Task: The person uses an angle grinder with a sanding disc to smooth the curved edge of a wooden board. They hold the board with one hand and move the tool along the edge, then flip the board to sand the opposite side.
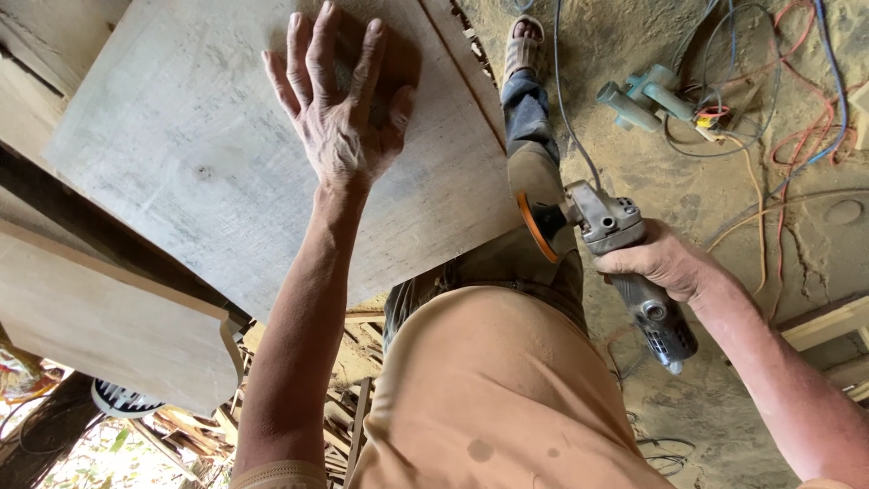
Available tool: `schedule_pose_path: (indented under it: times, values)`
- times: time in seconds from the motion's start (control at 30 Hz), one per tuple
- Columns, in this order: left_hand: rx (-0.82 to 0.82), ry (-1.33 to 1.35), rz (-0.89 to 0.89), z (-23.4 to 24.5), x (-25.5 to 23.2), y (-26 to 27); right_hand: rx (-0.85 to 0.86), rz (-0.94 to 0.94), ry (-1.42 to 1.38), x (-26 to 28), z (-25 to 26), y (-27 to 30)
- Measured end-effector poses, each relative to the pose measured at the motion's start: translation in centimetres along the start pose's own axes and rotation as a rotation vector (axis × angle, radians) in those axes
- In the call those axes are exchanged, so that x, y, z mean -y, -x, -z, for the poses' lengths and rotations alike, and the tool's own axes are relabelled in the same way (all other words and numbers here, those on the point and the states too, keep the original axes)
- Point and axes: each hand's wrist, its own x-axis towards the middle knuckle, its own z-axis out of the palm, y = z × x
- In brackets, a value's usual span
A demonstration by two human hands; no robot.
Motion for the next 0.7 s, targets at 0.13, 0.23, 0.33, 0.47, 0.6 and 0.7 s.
schedule_pose_path:
  times: [0.13,0.23,0.33,0.47,0.6,0.7]
  values:
    - [-0.016,0.002,-0.017,0.1,0.0,0.0,0.034,0.031,0.03,0.4,0.0,-0.1]
    - [-0.008,0.02,0.003,0.3,-0.3,-0.2,0.029,0.028,0.001,0.9,-0.3,-0.3]
    - [-0.037,0.011,-0.011,0.2,-0.2,-0.1,0.009,0.052,0.063,1.4,-0.7,-0.1]
    - [-0.038,0.008,-0.012,-0.1,0.0,0.0,0.014,0.046,0.06,1.2,-0.6,-0.1]
    - [-0.041,-0.006,-0.02,0.0,-0.1,-0.3,-0.02,0.054,0.13,0.0,0.2,-0.2]
    - [-0.053,-0.124,-0.052,-3.7,2.4,1.1,0.025,-0.004,0.07,-0.4,1.8,1.0]
